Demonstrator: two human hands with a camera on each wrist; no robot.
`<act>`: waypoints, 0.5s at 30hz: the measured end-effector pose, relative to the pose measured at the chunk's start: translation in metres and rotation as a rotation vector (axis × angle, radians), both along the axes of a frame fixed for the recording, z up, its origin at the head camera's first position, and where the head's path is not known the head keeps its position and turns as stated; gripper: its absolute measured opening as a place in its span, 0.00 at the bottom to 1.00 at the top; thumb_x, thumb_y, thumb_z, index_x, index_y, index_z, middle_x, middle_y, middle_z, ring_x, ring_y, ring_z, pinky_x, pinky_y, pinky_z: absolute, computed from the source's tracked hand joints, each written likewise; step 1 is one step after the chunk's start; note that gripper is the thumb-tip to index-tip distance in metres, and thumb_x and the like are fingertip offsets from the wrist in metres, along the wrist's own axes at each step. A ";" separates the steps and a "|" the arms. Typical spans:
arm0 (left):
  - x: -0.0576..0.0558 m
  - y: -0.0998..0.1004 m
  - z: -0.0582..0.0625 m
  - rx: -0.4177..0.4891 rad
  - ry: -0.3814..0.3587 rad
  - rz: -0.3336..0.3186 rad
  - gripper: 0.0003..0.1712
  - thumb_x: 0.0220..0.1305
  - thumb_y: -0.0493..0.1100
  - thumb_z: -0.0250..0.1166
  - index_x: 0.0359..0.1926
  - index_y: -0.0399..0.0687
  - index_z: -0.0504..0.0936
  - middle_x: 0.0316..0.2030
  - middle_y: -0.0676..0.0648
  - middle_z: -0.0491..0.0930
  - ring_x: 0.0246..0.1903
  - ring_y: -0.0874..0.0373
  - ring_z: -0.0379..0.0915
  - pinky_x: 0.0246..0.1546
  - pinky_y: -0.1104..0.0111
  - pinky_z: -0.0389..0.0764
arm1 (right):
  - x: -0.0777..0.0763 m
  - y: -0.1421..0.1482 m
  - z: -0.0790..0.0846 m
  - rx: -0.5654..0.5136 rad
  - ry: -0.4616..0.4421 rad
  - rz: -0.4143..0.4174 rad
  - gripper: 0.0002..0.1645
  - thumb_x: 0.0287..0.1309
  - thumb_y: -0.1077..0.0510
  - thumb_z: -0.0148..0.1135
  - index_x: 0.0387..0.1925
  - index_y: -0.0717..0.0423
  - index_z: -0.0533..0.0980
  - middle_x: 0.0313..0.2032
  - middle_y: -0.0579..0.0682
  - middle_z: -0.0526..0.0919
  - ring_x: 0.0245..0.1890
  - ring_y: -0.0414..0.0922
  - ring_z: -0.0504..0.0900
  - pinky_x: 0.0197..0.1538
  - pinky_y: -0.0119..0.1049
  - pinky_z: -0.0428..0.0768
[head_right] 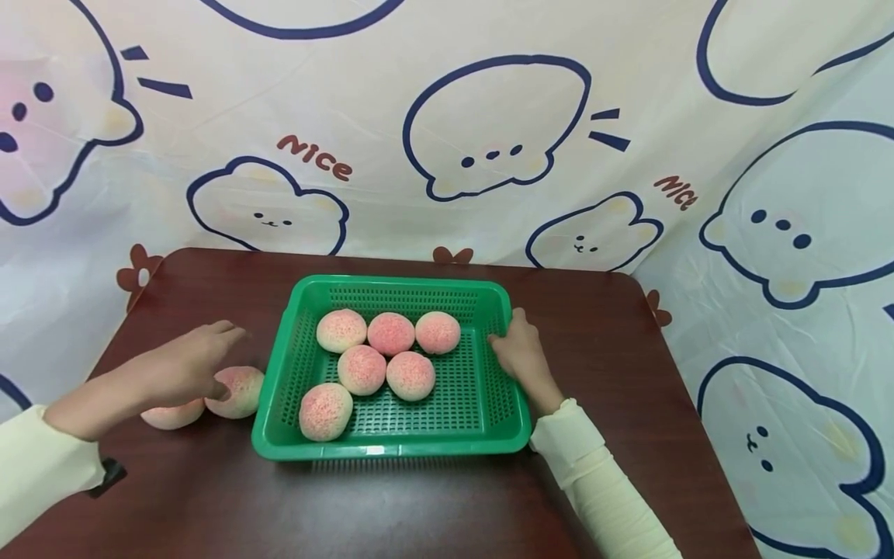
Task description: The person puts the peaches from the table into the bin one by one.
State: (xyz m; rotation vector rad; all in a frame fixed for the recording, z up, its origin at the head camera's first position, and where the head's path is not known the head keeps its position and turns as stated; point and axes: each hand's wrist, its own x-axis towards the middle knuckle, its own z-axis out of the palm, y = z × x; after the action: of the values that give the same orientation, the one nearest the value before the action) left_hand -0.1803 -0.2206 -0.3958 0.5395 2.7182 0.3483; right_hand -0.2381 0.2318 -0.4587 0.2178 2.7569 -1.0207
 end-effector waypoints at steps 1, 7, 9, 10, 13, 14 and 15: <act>0.001 -0.001 -0.002 -0.004 -0.009 0.001 0.50 0.42 0.35 0.82 0.64 0.18 0.69 0.61 0.21 0.70 0.60 0.24 0.69 0.51 0.44 0.81 | 0.000 0.000 0.000 -0.002 0.000 0.002 0.29 0.71 0.58 0.57 0.66 0.68 0.60 0.52 0.70 0.80 0.43 0.60 0.88 0.39 0.50 0.88; 0.004 0.000 -0.019 -0.030 -0.051 0.025 0.54 0.39 0.39 0.86 0.65 0.23 0.70 0.61 0.24 0.71 0.59 0.25 0.69 0.49 0.40 0.79 | 0.001 -0.001 0.001 0.006 0.012 0.009 0.30 0.71 0.58 0.58 0.66 0.67 0.61 0.52 0.70 0.80 0.45 0.61 0.87 0.41 0.52 0.88; 0.005 0.001 -0.024 -0.030 -0.057 0.032 0.52 0.39 0.39 0.85 0.64 0.25 0.71 0.59 0.26 0.73 0.57 0.27 0.71 0.49 0.39 0.79 | 0.002 -0.001 0.001 0.013 0.014 0.011 0.30 0.71 0.57 0.59 0.65 0.67 0.61 0.52 0.70 0.80 0.46 0.61 0.87 0.43 0.53 0.87; 0.005 0.002 -0.027 -0.032 -0.062 0.031 0.51 0.40 0.39 0.85 0.64 0.25 0.72 0.59 0.27 0.73 0.57 0.28 0.72 0.48 0.39 0.78 | 0.002 -0.001 0.001 0.016 0.016 0.013 0.30 0.71 0.57 0.59 0.66 0.67 0.61 0.53 0.70 0.80 0.47 0.62 0.87 0.44 0.53 0.87; 0.003 0.003 -0.033 -0.027 -0.084 0.013 0.50 0.39 0.36 0.84 0.64 0.26 0.72 0.59 0.27 0.74 0.57 0.29 0.72 0.50 0.40 0.79 | 0.001 0.000 0.000 0.017 0.015 0.015 0.30 0.71 0.57 0.58 0.66 0.67 0.61 0.54 0.70 0.79 0.48 0.62 0.86 0.45 0.54 0.87; 0.002 0.003 -0.035 -0.029 -0.091 0.003 0.50 0.39 0.36 0.84 0.64 0.26 0.72 0.59 0.27 0.74 0.58 0.29 0.73 0.50 0.42 0.79 | 0.001 -0.001 0.001 0.015 0.013 0.013 0.30 0.71 0.57 0.58 0.66 0.67 0.61 0.54 0.70 0.79 0.48 0.62 0.86 0.45 0.54 0.87; 0.001 0.004 -0.036 -0.029 -0.097 -0.008 0.49 0.38 0.35 0.84 0.64 0.26 0.73 0.59 0.27 0.74 0.57 0.30 0.73 0.50 0.43 0.80 | 0.001 0.000 0.001 0.017 0.015 0.015 0.30 0.71 0.57 0.58 0.66 0.67 0.60 0.54 0.70 0.79 0.48 0.62 0.86 0.46 0.54 0.87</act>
State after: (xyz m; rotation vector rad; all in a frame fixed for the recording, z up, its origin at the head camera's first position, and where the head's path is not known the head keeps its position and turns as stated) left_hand -0.1791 -0.2171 -0.4317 0.5116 2.6229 0.3233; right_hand -0.2371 0.2313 -0.4579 0.1932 2.7769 -1.0002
